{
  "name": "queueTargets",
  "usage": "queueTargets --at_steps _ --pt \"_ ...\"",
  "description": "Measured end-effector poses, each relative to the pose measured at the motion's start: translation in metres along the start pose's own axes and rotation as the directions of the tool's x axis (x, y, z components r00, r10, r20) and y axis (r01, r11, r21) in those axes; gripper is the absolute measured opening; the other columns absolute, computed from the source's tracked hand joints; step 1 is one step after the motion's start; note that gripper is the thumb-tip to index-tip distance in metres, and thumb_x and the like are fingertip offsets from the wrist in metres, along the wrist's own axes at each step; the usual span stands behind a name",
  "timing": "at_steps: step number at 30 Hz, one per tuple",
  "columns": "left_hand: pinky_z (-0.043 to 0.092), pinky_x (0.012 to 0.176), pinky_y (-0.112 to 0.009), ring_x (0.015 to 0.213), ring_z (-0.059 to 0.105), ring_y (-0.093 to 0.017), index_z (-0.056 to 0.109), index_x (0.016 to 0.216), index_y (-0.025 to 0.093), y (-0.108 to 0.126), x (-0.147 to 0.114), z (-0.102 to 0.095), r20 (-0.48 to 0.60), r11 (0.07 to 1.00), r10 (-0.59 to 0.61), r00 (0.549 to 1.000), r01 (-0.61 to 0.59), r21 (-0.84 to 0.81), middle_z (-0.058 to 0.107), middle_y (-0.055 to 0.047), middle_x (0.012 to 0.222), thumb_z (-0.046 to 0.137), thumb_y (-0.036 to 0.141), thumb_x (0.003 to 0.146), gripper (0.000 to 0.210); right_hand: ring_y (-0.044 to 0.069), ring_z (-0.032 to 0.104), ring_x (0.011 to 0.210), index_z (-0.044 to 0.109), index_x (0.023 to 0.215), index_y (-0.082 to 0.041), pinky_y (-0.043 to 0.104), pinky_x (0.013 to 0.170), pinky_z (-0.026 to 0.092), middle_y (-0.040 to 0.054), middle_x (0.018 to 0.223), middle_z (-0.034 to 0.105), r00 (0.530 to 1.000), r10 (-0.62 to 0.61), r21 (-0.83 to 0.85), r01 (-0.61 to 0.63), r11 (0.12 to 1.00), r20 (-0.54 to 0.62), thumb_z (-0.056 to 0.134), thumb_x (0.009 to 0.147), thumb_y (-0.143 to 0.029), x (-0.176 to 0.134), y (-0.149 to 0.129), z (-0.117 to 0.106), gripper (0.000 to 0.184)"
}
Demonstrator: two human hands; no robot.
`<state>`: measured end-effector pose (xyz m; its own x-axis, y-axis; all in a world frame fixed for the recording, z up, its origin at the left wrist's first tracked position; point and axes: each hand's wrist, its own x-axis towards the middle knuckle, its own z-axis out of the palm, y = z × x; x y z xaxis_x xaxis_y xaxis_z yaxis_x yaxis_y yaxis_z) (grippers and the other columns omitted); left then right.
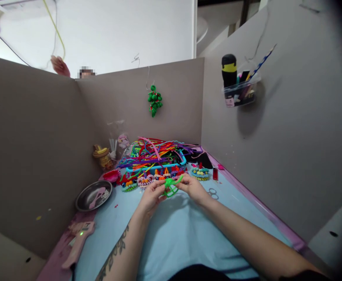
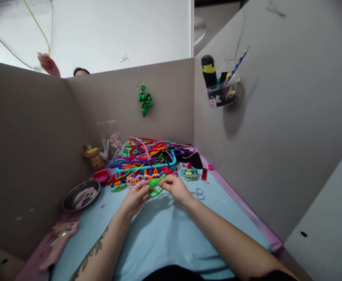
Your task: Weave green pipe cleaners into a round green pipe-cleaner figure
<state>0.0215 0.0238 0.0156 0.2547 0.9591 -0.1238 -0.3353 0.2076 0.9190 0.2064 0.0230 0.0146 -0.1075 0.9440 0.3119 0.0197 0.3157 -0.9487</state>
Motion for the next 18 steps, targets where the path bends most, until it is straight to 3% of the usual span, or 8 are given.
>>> queueTargets --at_steps 2,5,9,13,15,18 --pt "0.046 0.058 -0.024 0.073 0.064 -0.017 0.062 0.09 0.017 -0.001 0.0 0.001 -0.008 1.0 0.005 1.0 -0.005 -0.007 0.067 -0.005 0.079 0.078 0.029 0.058 0.038 0.019 0.056 0.086 0.067 0.065 -0.018 0.032 0.082 0.043 0.0045 0.088 0.058 0.997 -0.068 -0.115 0.063 0.991 -0.043 0.068 0.064 -0.05 -0.001 0.002 0.004 0.032" --pt "0.047 0.055 -0.023 0.069 0.064 -0.017 0.062 0.09 0.015 -0.002 0.001 0.001 -0.012 1.0 0.016 1.0 -0.016 -0.017 0.067 -0.006 0.078 0.078 0.028 0.057 0.039 0.022 0.053 0.1 0.07 0.068 -0.02 0.036 0.092 0.038 0.007 0.106 0.053 0.995 -0.085 -0.195 0.075 0.978 -0.043 0.069 0.065 -0.046 -0.001 0.004 0.008 0.027" --pt "0.048 0.055 -0.022 0.069 0.064 -0.016 0.063 0.09 0.015 -0.002 0.005 -0.001 -0.081 0.998 0.043 0.996 -0.047 -0.048 0.068 -0.006 0.079 0.078 0.025 0.057 0.038 0.023 0.05 0.108 0.07 0.078 -0.021 0.038 0.097 0.035 0.0077 0.113 0.051 0.992 -0.126 -0.233 0.116 0.965 -0.029 0.068 0.067 -0.036 -0.001 0.004 0.007 0.019" --pt "0.048 0.056 -0.02 0.07 0.064 -0.014 0.063 0.093 0.016 -0.003 0.01 -0.004 -0.186 0.992 0.076 0.98 -0.093 -0.082 0.068 -0.005 0.08 0.077 0.024 0.058 0.038 0.022 0.05 0.106 0.06 0.107 -0.022 0.037 0.09 0.041 0.0079 0.115 0.051 0.992 -0.118 -0.276 0.102 0.956 -0.042 0.064 0.069 -0.03 -0.002 0.005 0.003 0.038" --pt "0.048 0.056 -0.02 0.068 0.063 -0.013 0.063 0.093 0.016 -0.004 0.011 -0.004 -0.252 0.989 0.088 0.964 -0.115 -0.094 0.068 -0.005 0.078 0.078 0.024 0.057 0.04 0.022 0.051 0.103 0.052 0.115 -0.022 0.038 0.089 0.042 0.008 0.112 0.052 0.967 -0.211 -0.342 0.151 0.928 -0.145 0.062 0.071 -0.028 -0.006 0.004 0.004 0.046" --pt "0.046 0.054 -0.019 0.064 0.063 -0.012 0.062 0.093 0.015 -0.005 0.011 -0.002 -0.317 0.987 0.097 0.943 -0.132 -0.09 0.067 -0.004 0.074 0.079 0.026 0.056 0.042 0.023 0.05 0.099 0.056 0.1 -0.021 0.04 0.09 0.039 0.0077 0.1 0.056 0.9 -0.409 -0.49 0.291 0.822 -0.152 0.057 0.075 -0.023 -0.013 0.002 0.008 0.025"
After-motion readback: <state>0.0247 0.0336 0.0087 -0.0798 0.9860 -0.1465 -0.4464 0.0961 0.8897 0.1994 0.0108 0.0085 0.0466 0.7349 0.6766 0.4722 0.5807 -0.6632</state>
